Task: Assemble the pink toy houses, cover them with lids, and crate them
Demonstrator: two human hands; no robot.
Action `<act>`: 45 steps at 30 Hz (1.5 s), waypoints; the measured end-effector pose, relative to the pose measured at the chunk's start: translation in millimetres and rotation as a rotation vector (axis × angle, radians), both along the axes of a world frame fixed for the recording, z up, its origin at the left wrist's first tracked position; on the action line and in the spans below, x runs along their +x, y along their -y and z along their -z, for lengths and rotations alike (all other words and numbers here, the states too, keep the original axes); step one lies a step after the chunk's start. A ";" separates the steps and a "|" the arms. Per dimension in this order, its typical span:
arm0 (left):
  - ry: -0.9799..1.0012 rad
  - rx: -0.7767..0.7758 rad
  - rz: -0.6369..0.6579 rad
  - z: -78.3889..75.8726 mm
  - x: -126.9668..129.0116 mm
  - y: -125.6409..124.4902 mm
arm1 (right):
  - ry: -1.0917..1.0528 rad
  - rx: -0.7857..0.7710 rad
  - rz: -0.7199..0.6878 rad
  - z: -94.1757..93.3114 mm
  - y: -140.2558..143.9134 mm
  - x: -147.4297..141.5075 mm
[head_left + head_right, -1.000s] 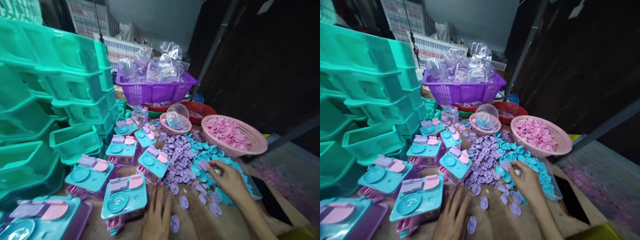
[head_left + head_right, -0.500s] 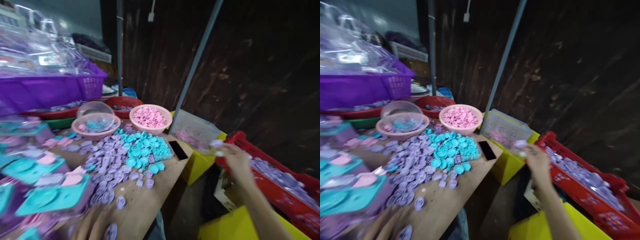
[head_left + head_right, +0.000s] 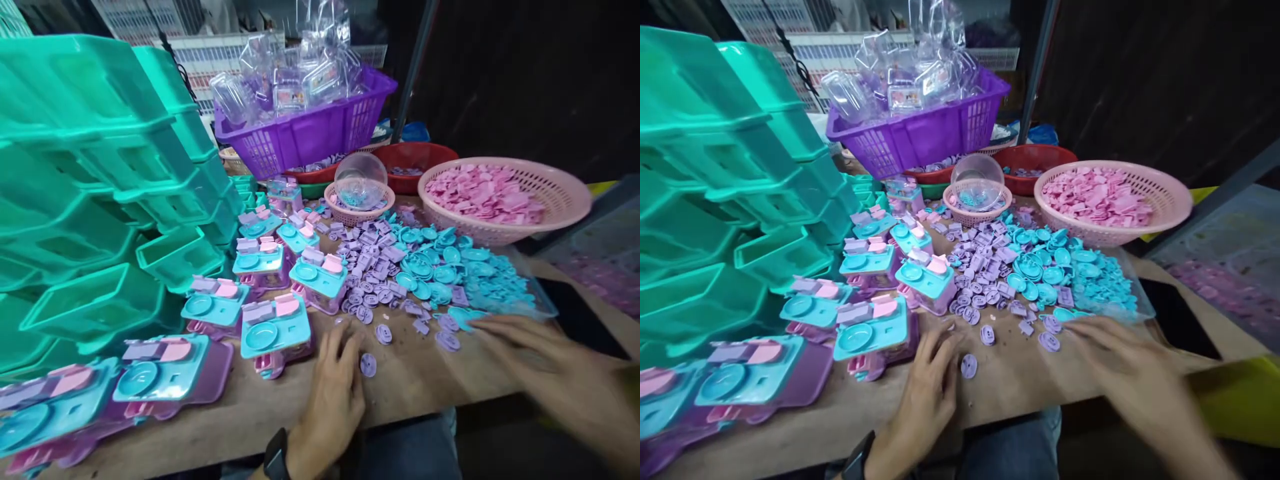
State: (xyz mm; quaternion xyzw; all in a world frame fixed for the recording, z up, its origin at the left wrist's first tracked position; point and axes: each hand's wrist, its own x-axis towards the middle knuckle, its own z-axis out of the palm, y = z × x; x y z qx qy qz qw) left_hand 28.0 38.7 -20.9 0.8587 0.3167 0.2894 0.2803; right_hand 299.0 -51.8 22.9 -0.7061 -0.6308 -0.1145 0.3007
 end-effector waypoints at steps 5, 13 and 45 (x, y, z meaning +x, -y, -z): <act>-0.066 0.014 -0.038 1.8 2.0 -14.2 | 0.006 -0.171 -0.144 14.3 -61.4 -73.3; -0.073 -0.086 0.023 -3.1 3.1 -22.6 | 0.271 -0.223 -0.027 30.9 -55.6 -68.8; -0.309 -0.156 0.060 -26.4 51.3 -44.0 | -0.136 -0.245 -0.165 13.7 -65.0 -45.9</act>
